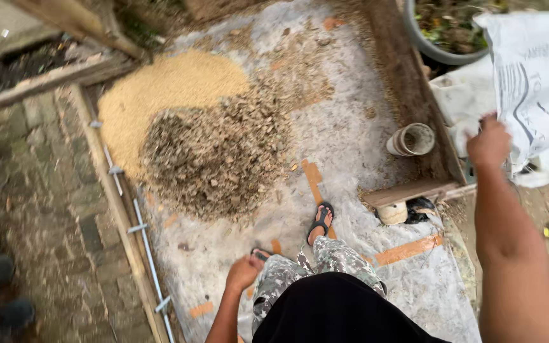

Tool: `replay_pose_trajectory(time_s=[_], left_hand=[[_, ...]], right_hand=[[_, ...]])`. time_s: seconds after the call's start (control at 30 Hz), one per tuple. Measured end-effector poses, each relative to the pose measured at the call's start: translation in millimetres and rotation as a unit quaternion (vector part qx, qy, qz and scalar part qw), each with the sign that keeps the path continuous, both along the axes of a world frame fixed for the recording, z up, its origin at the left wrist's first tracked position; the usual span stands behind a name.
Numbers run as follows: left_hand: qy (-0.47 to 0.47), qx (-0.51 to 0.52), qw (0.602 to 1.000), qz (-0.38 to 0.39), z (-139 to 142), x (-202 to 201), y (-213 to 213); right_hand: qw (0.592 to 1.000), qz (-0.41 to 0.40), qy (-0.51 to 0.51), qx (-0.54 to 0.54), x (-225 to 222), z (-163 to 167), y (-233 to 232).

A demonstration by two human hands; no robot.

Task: The person empties two white sacks of granular material onto a tarp on the ground. They then use their hands and a small scoop to mix the materials together into a uniform pile.

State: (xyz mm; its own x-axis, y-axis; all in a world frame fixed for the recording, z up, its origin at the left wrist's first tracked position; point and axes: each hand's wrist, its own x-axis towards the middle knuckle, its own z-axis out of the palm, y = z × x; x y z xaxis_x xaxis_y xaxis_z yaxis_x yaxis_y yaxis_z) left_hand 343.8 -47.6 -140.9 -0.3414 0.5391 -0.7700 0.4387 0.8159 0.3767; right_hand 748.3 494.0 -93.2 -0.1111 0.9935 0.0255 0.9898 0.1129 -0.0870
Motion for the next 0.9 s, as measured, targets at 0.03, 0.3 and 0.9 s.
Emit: replay_pose_trajectory(time_s=[0.03,0.3,0.9], left_hand=[[-0.049,-0.103,0.989,-0.093,-3.0,2.6,-23.9],[-0.166,0.038,0.979,0.116,-18.2,26.4,-182.9],[-0.031,0.18,0.568,0.802,-425.7,-328.8,-41.2]], right_hand=[[0.997,0.024,-0.017,-0.074,-26.6,-20.0,-27.3],[0.725,0.429,-0.188,-0.504,-141.3,-113.4,-322.0],[0.618,-0.081,0.535,-0.571,-689.2,-399.6,-375.8]])
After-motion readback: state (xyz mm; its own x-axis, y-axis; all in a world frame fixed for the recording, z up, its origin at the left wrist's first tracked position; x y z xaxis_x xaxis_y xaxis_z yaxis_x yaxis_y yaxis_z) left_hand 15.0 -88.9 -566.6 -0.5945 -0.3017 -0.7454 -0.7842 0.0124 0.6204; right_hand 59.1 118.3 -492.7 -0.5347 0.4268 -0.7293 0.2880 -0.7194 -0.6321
